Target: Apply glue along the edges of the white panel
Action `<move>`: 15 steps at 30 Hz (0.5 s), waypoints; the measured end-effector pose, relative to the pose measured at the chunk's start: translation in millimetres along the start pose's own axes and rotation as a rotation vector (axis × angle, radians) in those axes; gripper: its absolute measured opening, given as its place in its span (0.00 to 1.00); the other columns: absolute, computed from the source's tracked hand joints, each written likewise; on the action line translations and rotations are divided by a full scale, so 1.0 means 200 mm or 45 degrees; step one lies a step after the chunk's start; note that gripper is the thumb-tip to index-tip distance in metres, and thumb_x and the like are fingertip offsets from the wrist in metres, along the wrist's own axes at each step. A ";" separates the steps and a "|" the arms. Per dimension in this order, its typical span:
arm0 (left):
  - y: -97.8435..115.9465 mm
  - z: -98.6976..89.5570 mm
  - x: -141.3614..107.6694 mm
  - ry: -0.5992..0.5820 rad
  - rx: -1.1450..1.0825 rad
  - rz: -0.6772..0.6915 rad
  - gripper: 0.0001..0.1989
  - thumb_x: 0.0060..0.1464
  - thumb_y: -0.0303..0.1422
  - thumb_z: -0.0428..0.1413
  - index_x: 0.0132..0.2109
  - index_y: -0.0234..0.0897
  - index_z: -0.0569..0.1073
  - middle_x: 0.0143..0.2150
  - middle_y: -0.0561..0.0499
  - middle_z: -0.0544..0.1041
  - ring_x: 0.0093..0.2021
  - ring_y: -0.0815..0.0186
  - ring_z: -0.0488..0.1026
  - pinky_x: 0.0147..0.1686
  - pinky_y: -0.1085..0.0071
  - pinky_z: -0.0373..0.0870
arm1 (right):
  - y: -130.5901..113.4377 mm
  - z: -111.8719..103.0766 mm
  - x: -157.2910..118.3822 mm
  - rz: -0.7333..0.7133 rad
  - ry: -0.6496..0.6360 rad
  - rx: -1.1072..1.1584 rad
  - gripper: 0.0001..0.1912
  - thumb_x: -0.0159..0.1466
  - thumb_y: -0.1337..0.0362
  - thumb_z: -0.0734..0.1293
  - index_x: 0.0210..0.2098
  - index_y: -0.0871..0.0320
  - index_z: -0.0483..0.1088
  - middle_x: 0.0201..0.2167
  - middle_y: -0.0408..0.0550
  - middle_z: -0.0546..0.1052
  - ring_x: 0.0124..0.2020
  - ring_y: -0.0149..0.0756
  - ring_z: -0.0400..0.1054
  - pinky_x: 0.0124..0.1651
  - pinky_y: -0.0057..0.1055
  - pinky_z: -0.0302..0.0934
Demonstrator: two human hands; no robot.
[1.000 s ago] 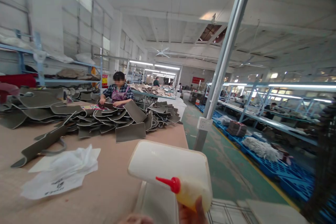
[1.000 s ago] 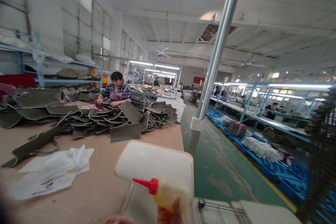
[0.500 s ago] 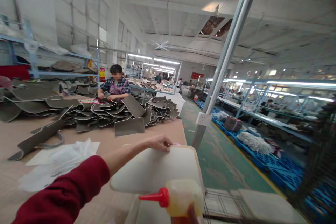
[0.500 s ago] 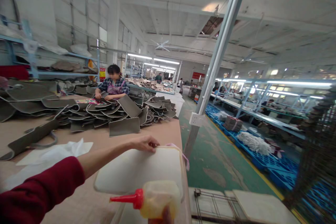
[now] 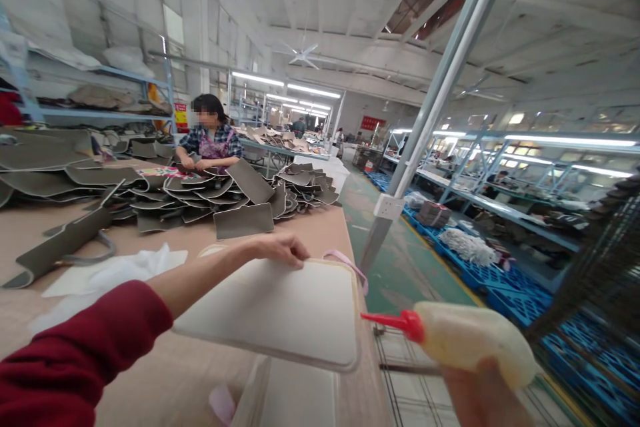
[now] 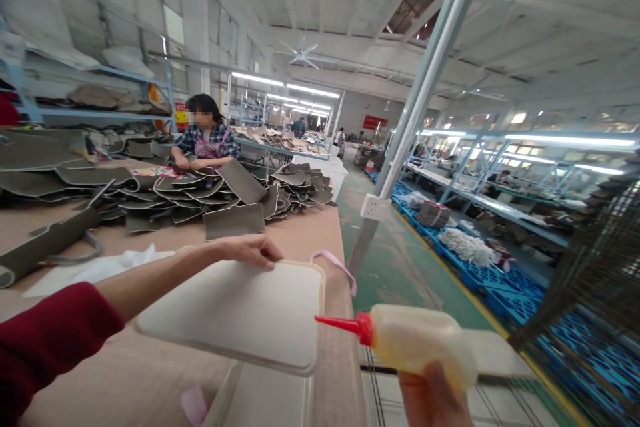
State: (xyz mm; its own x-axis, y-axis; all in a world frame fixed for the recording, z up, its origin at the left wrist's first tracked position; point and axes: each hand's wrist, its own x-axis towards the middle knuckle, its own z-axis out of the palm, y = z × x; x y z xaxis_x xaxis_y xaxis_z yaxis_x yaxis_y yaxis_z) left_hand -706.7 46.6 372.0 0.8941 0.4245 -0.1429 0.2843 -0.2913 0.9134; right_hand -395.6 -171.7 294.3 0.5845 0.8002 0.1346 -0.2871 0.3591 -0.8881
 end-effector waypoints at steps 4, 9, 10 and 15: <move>0.04 0.01 -0.07 -0.056 -0.048 -0.040 0.17 0.43 0.43 0.65 0.32 0.32 0.80 0.24 0.54 0.73 0.26 0.69 0.67 0.27 0.76 0.63 | -0.08 0.02 0.09 0.009 0.192 0.019 0.39 0.36 0.54 0.80 0.47 0.53 0.71 0.49 0.49 0.74 0.50 0.48 0.67 0.58 0.48 0.60; 0.07 0.01 -0.12 -0.103 -0.061 -0.050 0.17 0.44 0.42 0.65 0.37 0.32 0.82 0.26 0.53 0.77 0.27 0.68 0.69 0.29 0.76 0.65 | -0.08 0.03 0.12 -0.039 0.018 -0.056 0.24 0.38 0.58 0.78 0.34 0.53 0.73 0.30 0.45 0.75 0.35 0.40 0.71 0.40 0.33 0.71; 0.07 0.02 -0.12 -0.118 -0.070 -0.051 0.18 0.44 0.43 0.65 0.38 0.32 0.82 0.27 0.53 0.77 0.28 0.68 0.69 0.29 0.76 0.65 | -0.07 0.02 0.12 -0.043 -0.023 -0.085 0.22 0.39 0.58 0.78 0.33 0.53 0.74 0.29 0.45 0.75 0.35 0.40 0.71 0.39 0.32 0.71; 0.06 0.01 -0.14 -0.193 -0.134 -0.078 0.21 0.46 0.44 0.64 0.42 0.33 0.81 0.30 0.52 0.80 0.29 0.67 0.72 0.31 0.77 0.68 | -0.03 -0.09 0.12 -0.066 -0.107 -0.229 0.24 0.49 0.61 0.73 0.47 0.47 0.73 0.38 0.49 0.77 0.39 0.43 0.73 0.41 0.36 0.72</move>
State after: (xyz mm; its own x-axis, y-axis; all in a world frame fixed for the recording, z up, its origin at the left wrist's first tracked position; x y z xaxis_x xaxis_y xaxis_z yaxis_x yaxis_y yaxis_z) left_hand -728.3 29.0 385.4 0.9202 0.3027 -0.2480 0.3093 -0.1742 0.9349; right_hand -365.6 -163.7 295.4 0.5271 0.8230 0.2117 -0.1139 0.3153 -0.9421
